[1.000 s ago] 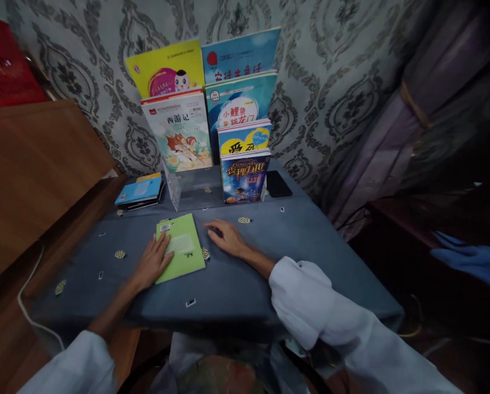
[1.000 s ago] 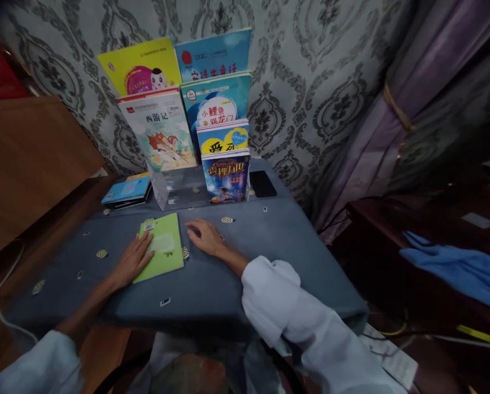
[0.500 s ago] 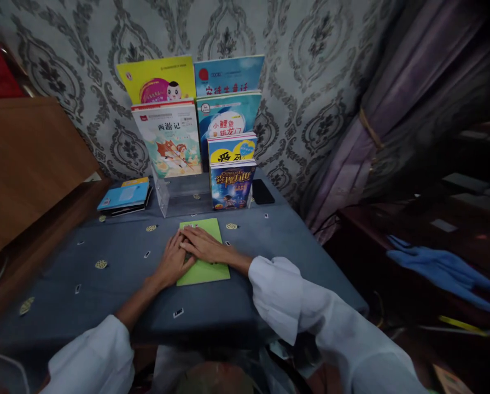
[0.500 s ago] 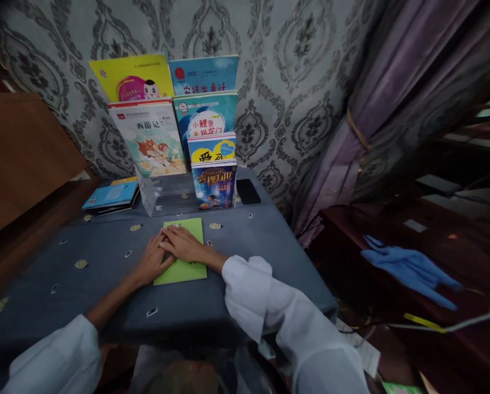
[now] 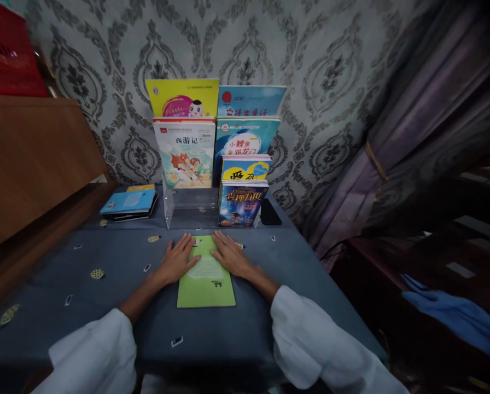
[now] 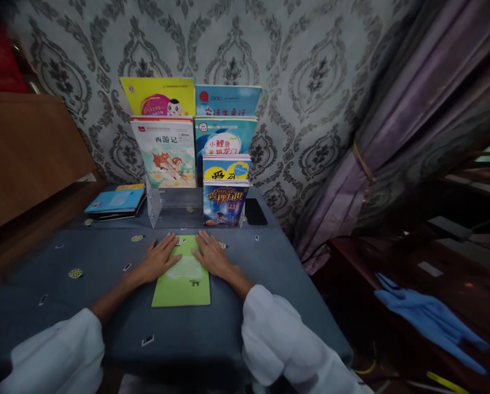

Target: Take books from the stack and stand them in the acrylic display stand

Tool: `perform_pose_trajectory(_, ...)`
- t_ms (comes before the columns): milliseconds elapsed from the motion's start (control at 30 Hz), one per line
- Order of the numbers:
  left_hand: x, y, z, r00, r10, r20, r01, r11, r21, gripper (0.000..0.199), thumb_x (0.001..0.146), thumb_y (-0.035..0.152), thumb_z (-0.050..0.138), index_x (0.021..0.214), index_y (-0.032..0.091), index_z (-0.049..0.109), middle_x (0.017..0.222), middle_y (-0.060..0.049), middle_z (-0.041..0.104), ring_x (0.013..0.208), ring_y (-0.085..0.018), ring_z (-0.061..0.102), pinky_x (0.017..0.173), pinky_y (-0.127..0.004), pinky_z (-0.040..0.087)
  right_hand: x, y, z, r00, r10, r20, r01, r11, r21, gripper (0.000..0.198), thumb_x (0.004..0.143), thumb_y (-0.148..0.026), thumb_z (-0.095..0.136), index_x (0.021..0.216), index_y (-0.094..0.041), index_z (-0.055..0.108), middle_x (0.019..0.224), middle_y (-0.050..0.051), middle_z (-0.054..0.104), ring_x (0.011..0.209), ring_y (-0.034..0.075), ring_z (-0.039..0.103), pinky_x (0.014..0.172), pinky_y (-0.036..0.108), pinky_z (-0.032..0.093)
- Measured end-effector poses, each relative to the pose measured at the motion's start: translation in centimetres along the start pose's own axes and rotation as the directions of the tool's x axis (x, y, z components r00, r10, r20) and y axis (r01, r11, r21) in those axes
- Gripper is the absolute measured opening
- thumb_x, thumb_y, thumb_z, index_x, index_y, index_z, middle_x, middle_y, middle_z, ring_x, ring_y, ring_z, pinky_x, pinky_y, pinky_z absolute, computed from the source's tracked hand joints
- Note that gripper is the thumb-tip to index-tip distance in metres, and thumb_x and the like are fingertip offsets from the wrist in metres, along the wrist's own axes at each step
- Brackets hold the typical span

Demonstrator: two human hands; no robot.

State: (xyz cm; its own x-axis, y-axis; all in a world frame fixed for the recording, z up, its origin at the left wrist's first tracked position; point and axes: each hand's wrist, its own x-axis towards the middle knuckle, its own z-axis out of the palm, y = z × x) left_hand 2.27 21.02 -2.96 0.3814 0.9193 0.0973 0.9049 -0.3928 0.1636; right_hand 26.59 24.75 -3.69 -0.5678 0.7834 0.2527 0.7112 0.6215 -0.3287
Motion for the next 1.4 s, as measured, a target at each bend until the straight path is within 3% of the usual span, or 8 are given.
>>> perform_pose_trajectory(167, 1.3, -0.3, 0.3, 0.999, 0.043, 0.008, -0.043, 0.999, 0.020, 0.071, 0.103, 0.059, 0.023, 0.158, 0.015, 0.031, 0.164, -0.018, 0.030, 0.155, -0.031, 0.023, 0.121, -0.061, 0.022, 0.0, -0.2, 0.3, 1.000, 0.008, 0.007, -0.008, 0.999, -0.035, 0.056, 0.103, -0.038, 0.042, 0.151, -0.010, 0.044, 0.159, 0.021, 0.040, 0.151, 0.029, 0.033, 0.123, 0.053, 0.030)
perform_pose_trajectory(367, 3.0, 1.4, 0.5, 0.989, 0.135, 0.057, -0.138, 0.989, 0.048, 0.075, 0.103, 0.061, 0.019, 0.157, 0.010, 0.032, 0.164, -0.018, 0.029, 0.155, -0.028, 0.021, 0.124, -0.052, 0.019, 0.1, -0.1, 0.4, 1.000, 0.012, 0.006, -0.012, 0.997, -0.072, 0.055, 0.102, -0.035, 0.043, 0.150, -0.009, 0.046, 0.158, 0.020, 0.042, 0.151, 0.029, 0.034, 0.122, 0.050, 0.033)
perform_pose_trajectory(533, 3.3, 2.0, 0.7, 0.974, 0.224, 0.047, -0.226, 0.973, 0.055, 0.075, 0.103, 0.063, 0.019, 0.158, 0.014, 0.029, 0.165, -0.016, 0.028, 0.155, -0.025, 0.021, 0.124, -0.048, 0.020, 0.2, 0.1, 0.6, 1.000, -0.002, 0.006, 0.003, 0.994, -0.111, 0.055, 0.101, -0.032, 0.041, 0.151, -0.008, 0.045, 0.158, 0.021, 0.041, 0.151, 0.029, 0.034, 0.121, 0.052, 0.034)
perform_pose_trajectory(733, 0.3, 3.1, -0.3, 0.947, 0.293, 0.129, -0.301, 0.953, 0.040, 0.081, 0.102, 0.066, 0.016, 0.159, 0.010, 0.025, 0.166, -0.018, 0.024, 0.156, -0.027, 0.016, 0.126, -0.048, 0.014, 0.2, 0.1, 0.9, 1.000, -0.011, 0.009, 0.012, 0.992, -0.125, 0.055, 0.102, -0.029, 0.036, 0.151, -0.006, 0.044, 0.159, 0.021, 0.040, 0.151, 0.028, 0.032, 0.122, 0.050, 0.033)
perform_pose_trajectory(1000, -4.9, 4.6, -0.4, 0.914, 0.389, 0.113, -0.389, 0.921, -0.021, 0.080, 0.101, 0.068, 0.024, 0.163, 0.019, 0.012, 0.168, -0.013, 0.022, 0.157, -0.023, 0.015, 0.127, -0.045, 0.006, 0.3, 0.2, 0.9, 0.997, -0.049, 0.054, 0.052, 0.996, -0.075, 0.059, 0.103, -0.037, 0.038, 0.155, -0.010, 0.037, 0.163, 0.019, 0.032, 0.155, 0.029, 0.022, 0.124, 0.055, 0.025)
perform_pose_trajectory(1167, -5.3, 4.8, -0.7, 0.921, 0.376, 0.105, -0.373, 0.927, -0.047, 0.081, 0.101, 0.068, 0.024, 0.163, 0.019, 0.010, 0.168, -0.011, 0.020, 0.157, -0.022, 0.014, 0.127, -0.043, 0.004, -1.8, -0.9, -0.3, 0.986, -0.115, 0.119, 0.122, 0.991, -0.055, 0.058, 0.104, -0.037, 0.036, 0.155, -0.010, 0.037, 0.163, 0.018, 0.033, 0.155, 0.029, 0.020, 0.125, 0.056, 0.020)
perform_pose_trajectory(1400, -5.4, 4.7, -0.7, 0.918, 0.390, 0.072, -0.387, 0.920, -0.055, 0.080, 0.101, 0.068, 0.025, 0.163, 0.020, 0.009, 0.168, -0.011, 0.022, 0.157, -0.022, 0.016, 0.127, -0.042, 0.004, -8.0, -3.7, -1.5, 0.972, -0.183, 0.146, 0.189, 0.982, -0.026, 0.063, 0.105, -0.041, 0.038, 0.160, -0.012, 0.027, 0.164, 0.017, 0.030, 0.155, 0.027, 0.021, 0.126, 0.054, 0.022)
